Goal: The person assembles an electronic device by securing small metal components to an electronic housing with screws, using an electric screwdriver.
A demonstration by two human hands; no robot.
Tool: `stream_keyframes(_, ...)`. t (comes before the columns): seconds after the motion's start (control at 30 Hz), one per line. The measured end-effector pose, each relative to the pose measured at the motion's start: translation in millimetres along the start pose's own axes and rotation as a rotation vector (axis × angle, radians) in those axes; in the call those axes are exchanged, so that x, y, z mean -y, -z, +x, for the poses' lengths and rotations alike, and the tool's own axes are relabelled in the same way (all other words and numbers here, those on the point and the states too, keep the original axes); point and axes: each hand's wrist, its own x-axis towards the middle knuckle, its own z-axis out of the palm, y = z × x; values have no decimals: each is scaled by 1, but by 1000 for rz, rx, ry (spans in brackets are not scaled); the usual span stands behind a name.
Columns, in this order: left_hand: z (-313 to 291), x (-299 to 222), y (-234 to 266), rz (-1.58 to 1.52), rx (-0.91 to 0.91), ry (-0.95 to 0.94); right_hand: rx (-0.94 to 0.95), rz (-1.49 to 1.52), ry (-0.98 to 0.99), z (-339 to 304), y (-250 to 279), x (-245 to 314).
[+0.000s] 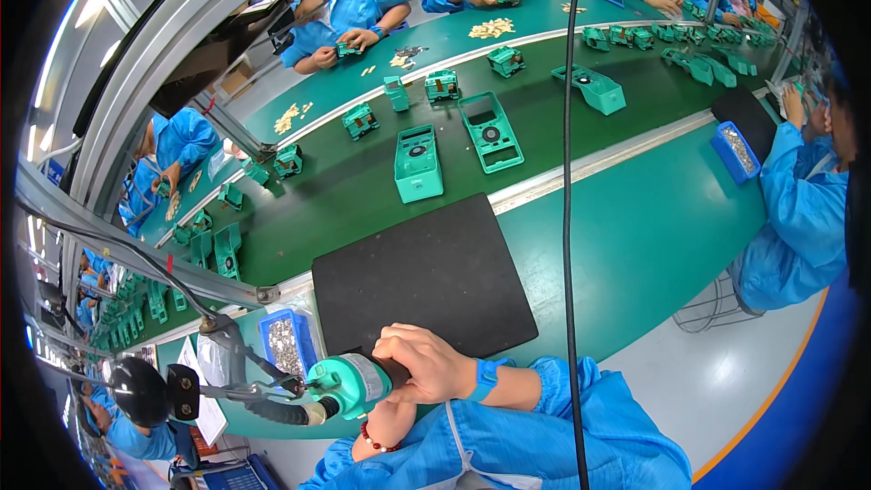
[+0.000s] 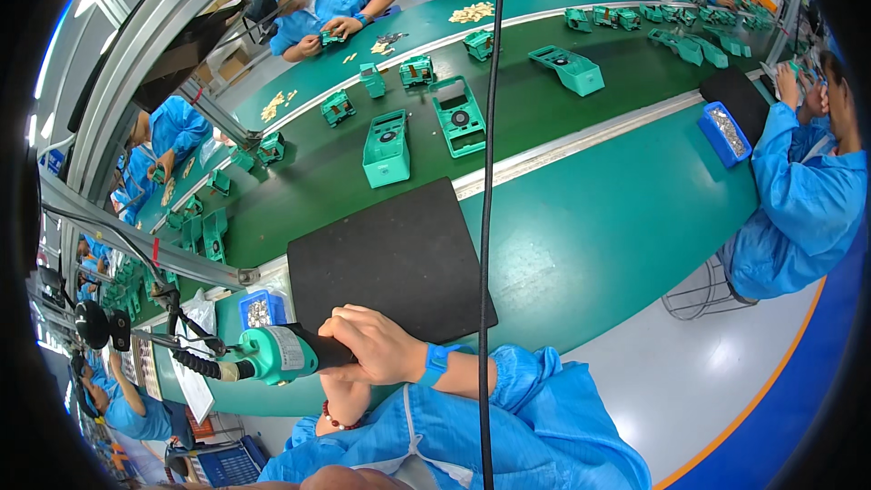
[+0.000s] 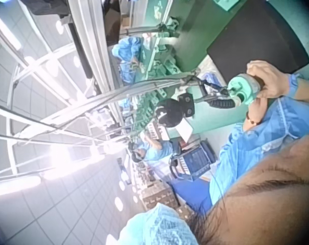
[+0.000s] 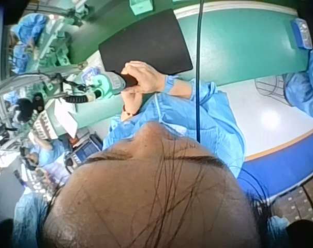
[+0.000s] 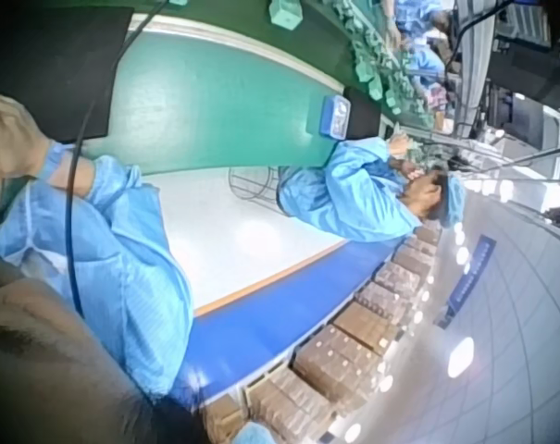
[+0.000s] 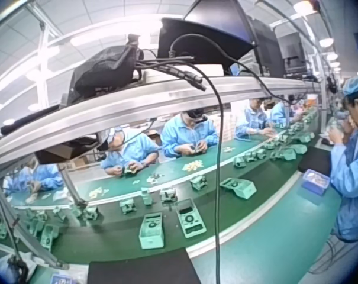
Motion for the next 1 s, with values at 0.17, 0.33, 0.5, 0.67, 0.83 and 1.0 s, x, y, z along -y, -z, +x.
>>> stream_keyframes(0.17,-5,4,5,115,33,10,-13,7,10,1,-3,-1)
stream_keyframes(0.33,0,4,8,88,9,-5,-15,-6,-1,2,-7,-1)
stream_keyframes(0.5,1,4,15,145,26,-18,-6,-21,6,3,-10,-1)
stream_keyframes(0.67,-3,3,26,245,166,-31,-15,-42,9,5,-12,0)
stream_keyframes(0.83,0,4,23,209,94,-22,-6,-18,-13,7,-15,3)
stream_keyframes(1.0,-2,13,27,266,81,-14,0,-25,-7,7,-18,1)
